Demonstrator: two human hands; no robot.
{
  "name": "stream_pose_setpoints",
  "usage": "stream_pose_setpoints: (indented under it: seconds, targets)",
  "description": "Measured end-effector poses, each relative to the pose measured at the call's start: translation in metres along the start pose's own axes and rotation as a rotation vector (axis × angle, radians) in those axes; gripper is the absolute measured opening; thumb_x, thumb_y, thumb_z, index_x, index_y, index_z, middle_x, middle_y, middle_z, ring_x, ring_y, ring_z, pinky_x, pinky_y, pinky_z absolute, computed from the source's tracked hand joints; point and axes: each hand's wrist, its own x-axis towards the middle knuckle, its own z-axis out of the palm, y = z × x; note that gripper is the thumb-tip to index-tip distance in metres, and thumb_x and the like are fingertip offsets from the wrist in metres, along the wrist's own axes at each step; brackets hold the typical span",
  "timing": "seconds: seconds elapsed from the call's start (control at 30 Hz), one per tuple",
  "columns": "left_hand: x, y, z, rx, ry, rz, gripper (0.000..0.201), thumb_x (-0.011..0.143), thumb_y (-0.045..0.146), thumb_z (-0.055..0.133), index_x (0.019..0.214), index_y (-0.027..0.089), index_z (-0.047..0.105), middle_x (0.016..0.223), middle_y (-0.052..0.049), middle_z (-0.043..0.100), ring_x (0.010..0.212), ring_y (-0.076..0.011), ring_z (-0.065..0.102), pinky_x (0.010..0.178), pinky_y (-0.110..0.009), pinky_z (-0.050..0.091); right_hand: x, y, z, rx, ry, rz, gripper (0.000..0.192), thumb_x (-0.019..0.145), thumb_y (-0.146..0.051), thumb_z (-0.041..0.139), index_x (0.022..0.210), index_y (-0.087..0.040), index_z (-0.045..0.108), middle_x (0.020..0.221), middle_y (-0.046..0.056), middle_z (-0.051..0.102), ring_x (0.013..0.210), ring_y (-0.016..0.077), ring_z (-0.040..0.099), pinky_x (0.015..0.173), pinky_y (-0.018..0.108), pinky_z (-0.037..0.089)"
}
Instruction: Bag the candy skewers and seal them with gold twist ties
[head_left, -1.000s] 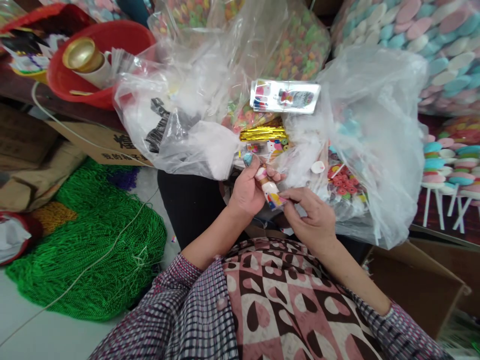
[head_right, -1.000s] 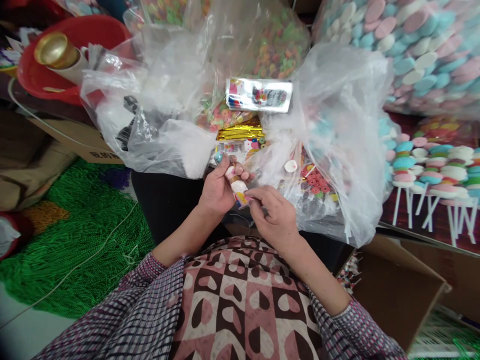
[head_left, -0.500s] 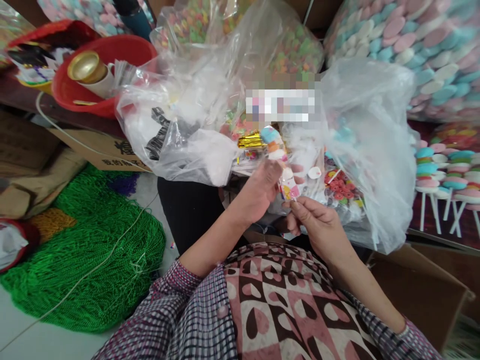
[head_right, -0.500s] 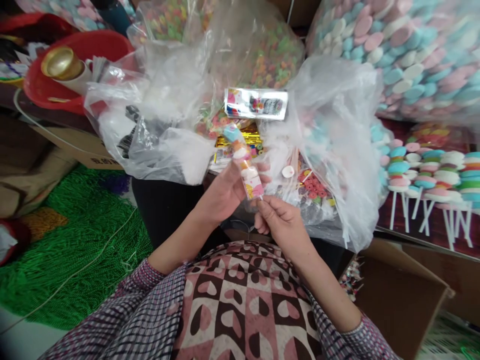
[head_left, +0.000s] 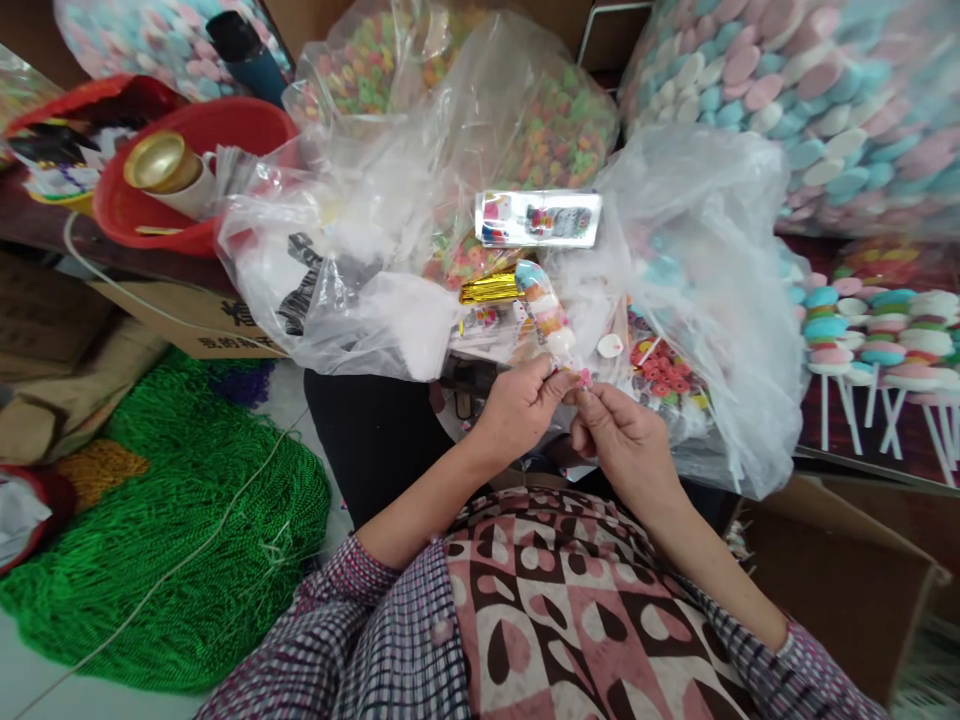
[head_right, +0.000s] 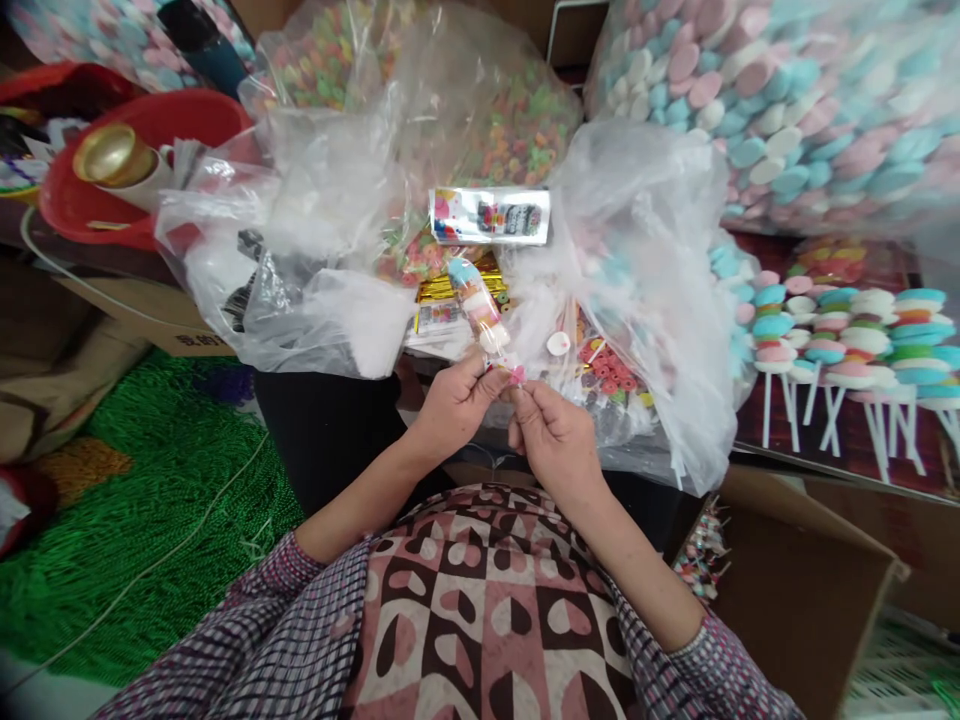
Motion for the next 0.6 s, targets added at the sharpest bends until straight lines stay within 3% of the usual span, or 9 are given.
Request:
stream_pose_setpoints:
  seconds: [0.1,0.27,0.47,0.6]
  targets:
    - [-0.001,-0.001,0.0,-0.124,-0.031,-0.033,0.019,0.086,0.036,0.069,0.077,0.019,0.066,0.082,0.0,0.064,0.084,-0.0142,0.055,0.085,-0.024,0.04,0.002,-0.002,0.0,-0.036,0.01,-0.028,0.041,0.096,-0.057,0.05,0.077,-0.022,0.059,0.05,-0.004,0.053,0.045,0.0111,0.047,0.046,0.024,0.039]
    - [0.002,0.006,-0.001,-0.576,-0.073,-0.109,0.033,0.087,0.05,0.066,0.101,0.021,0.07,0.103,-0.004,0.07,0.101,-0.0164,0.062,0.093,-0.028,0.045,0.001,0.001,0.004,-0.056,0.015,-0.041,0.041,0.096,-0.059,0.049,0.087,-0.022,0.064,0.05,-0.004,0.053,0.045,0.0126,0.049,0.046,0.025,0.038]
    - [0.007,0.014,0.007,-0.748,-0.046,-0.332,0.021,0.077,0.03,0.079,0.086,0.018,0.065,0.073,0.001,0.067,0.069,-0.0128,0.063,0.067,-0.025,0.047,-0.001,0.003,0.008,-0.088,-0.02,-0.056,0.044,0.096,-0.061,0.047,0.076,-0.023,0.058,0.05,-0.003,0.054,0.045,0.0125,0.049,0.047,0.025,0.04]
    - [0.004,0.01,0.013,-0.802,-0.072,-0.376,0.017,0.078,0.026,0.077,0.083,0.017,0.064,0.06,0.004,0.057,0.061,-0.0109,0.06,0.063,-0.024,0.048,-0.003,0.005,0.012,-0.049,-0.03,-0.045,0.049,0.096,-0.061,0.047,0.066,-0.023,0.053,0.05,-0.002,0.054,0.045,0.0119,0.048,0.046,0.025,0.039]
